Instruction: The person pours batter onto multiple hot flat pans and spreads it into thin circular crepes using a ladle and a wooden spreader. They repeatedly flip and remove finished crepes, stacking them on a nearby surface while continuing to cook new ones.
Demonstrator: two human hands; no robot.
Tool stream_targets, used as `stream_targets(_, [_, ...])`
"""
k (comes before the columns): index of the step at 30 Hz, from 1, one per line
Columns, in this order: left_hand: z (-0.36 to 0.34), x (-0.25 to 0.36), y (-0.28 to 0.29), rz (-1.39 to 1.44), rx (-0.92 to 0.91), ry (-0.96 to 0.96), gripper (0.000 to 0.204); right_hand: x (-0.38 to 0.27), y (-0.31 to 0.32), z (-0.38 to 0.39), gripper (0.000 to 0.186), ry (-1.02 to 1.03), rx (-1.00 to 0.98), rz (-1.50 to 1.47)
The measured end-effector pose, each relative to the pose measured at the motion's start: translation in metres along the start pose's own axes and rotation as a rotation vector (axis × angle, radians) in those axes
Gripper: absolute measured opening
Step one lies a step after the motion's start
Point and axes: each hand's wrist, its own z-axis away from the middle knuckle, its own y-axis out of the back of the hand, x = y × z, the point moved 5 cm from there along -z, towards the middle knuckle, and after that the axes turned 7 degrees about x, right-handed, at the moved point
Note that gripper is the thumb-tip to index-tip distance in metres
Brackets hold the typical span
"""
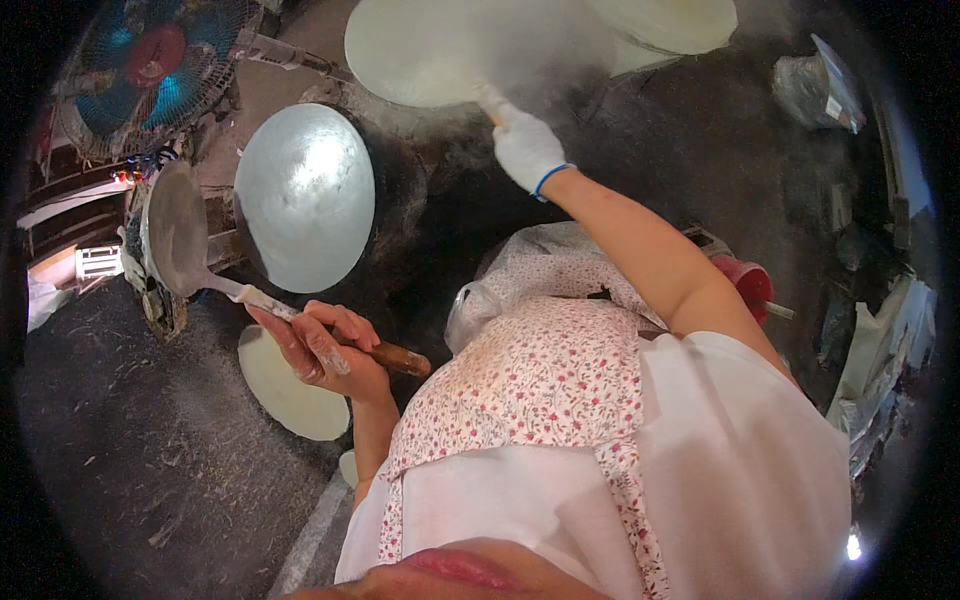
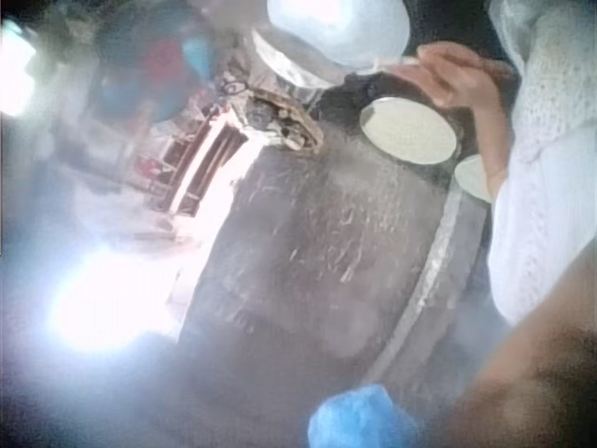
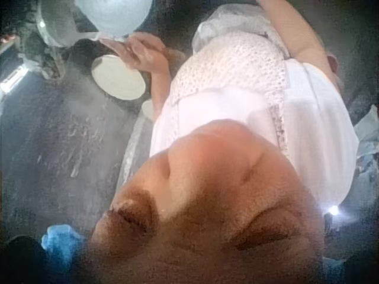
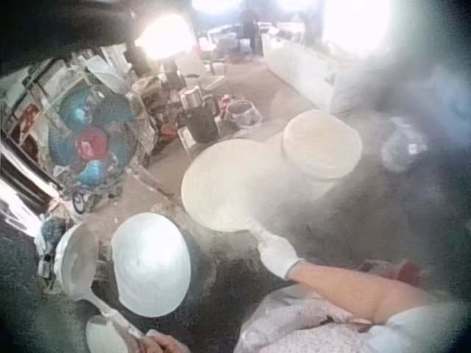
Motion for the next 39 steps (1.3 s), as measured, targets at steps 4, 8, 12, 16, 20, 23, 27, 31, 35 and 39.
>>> stream_targets(4, [0.004,0.003,0.014,0.075,-0.030,0.032,0.059,-0.037,-0.034,-0.005,0.044,-0.158,0.028,-0.074])
stream_targets(8, [0.013,-0.002,0.017,0.066,-0.090,0.075,0.062,-0.086,-0.079,-0.001,0.053,-0.060,-0.239,0.045])
stream_targets(12, [0.015,-0.021,0.015,0.118,-0.132,0.124,0.068,0.015,-0.021,-0.008,0.053,0.038,0.035,0.128])
stream_targets(16, [0.010,-0.021,0.001,0.110,-0.170,0.092,0.066,0.013,0.000,-0.021,0.045,-0.138,0.076,-0.012])
stream_targets(20, [0.008,-0.015,-0.016,0.114,-0.200,0.127,0.069,-0.042,-0.046,0.010,0.044,-0.079,-0.272,0.032])
stream_targets(23, [0.005,-0.018,-0.018,0.123,-0.271,0.095,0.066,-0.029,0.012,0.043,0.050,-0.130,-0.246,-0.027])
stream_targets(27, [0.007,-0.013,-0.038,0.096,-0.314,0.080,0.062,0.040,0.054,0.005,0.051,-0.085,-0.033,-0.381])
stream_targets(31, [0.009,0.001,-0.073,0.130,-0.303,0.086,0.060,0.008,0.060,0.008,0.050,-0.145,-0.256,-0.195])
stream_targets(35, [0.014,0.010,-0.090,0.072,-0.339,0.021,0.061,0.043,0.089,-0.007,0.050,-0.156,-0.184,-0.414])
stream_targets(39, [0.024,0.016,-0.112,0.081,-0.290,0.089,0.063,0.013,0.109,-0.023,0.041,-0.646,-0.370,-0.441])
